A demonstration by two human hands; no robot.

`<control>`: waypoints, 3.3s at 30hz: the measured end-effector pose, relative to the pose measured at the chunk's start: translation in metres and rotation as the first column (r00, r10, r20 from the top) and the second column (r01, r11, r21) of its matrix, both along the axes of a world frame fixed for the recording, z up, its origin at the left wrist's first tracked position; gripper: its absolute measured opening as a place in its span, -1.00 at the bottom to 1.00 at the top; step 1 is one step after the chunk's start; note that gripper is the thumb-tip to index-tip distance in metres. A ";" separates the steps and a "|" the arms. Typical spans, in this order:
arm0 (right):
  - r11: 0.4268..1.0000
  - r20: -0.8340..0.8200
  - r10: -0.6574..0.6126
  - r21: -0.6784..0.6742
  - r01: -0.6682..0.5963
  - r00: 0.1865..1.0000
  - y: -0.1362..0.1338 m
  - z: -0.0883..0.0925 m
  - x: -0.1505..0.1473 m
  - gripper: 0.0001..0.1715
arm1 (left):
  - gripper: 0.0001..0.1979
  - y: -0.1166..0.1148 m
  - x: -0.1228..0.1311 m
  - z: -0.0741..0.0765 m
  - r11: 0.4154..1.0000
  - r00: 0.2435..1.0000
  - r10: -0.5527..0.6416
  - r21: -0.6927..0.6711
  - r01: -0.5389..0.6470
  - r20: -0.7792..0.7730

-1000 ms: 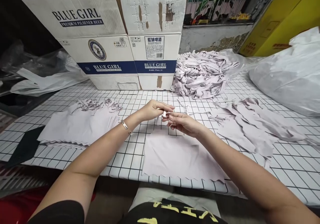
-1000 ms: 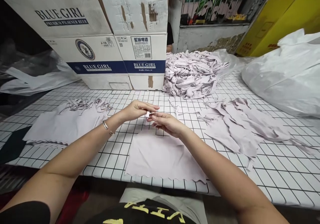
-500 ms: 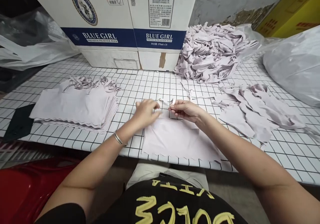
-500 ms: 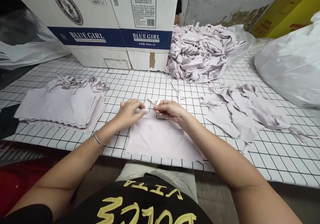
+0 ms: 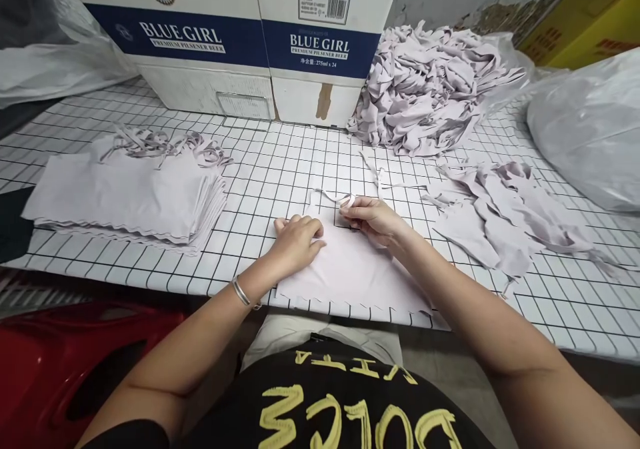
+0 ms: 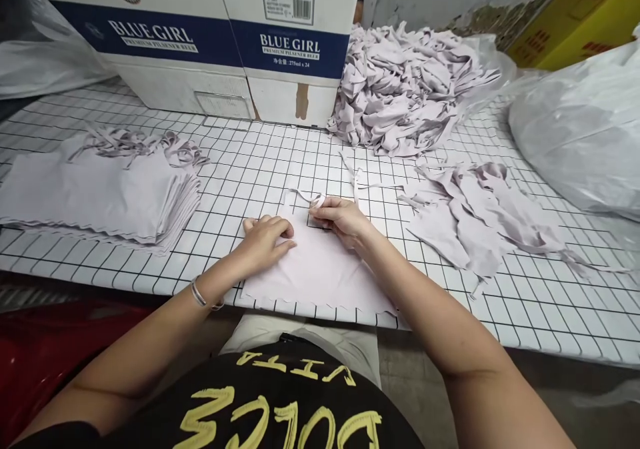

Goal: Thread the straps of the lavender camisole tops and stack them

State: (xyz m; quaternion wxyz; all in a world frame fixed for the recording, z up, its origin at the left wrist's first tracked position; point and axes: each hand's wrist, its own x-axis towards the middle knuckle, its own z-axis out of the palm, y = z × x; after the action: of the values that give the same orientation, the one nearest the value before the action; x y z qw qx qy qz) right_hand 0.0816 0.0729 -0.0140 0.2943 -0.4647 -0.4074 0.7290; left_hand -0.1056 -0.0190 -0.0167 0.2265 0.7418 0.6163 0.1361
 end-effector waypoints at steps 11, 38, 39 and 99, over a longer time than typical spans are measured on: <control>0.996 0.039 0.073 0.056 -0.075 0.997 -0.024 -0.001 0.001 -0.67 | -0.89 -0.006 0.003 0.009 0.998 0.993 -0.041 -0.043 0.037 -0.108; 0.980 -0.019 0.080 0.186 -0.075 0.997 -0.057 -0.015 -0.014 -0.68 | -0.82 -0.012 0.007 -0.003 0.977 0.931 0.206 -0.112 -0.181 0.300; 0.978 -0.012 0.081 0.196 -0.077 0.997 -0.057 -0.015 -0.015 -0.67 | -0.82 -0.012 0.006 -0.003 0.977 0.932 0.206 -0.115 -0.180 0.298; 0.653 0.444 0.355 0.512 -0.558 0.823 -0.031 0.006 -0.008 -0.79 | -0.81 -0.016 0.006 -0.012 0.974 0.930 0.221 -0.026 -0.224 0.293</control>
State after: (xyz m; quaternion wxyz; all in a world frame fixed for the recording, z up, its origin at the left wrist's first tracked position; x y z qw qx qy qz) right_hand 0.0740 0.0420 -0.0084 0.1683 -0.3281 -0.7691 0.5221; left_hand -0.0996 -0.0349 -0.0288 0.2958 0.6396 0.6552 0.2721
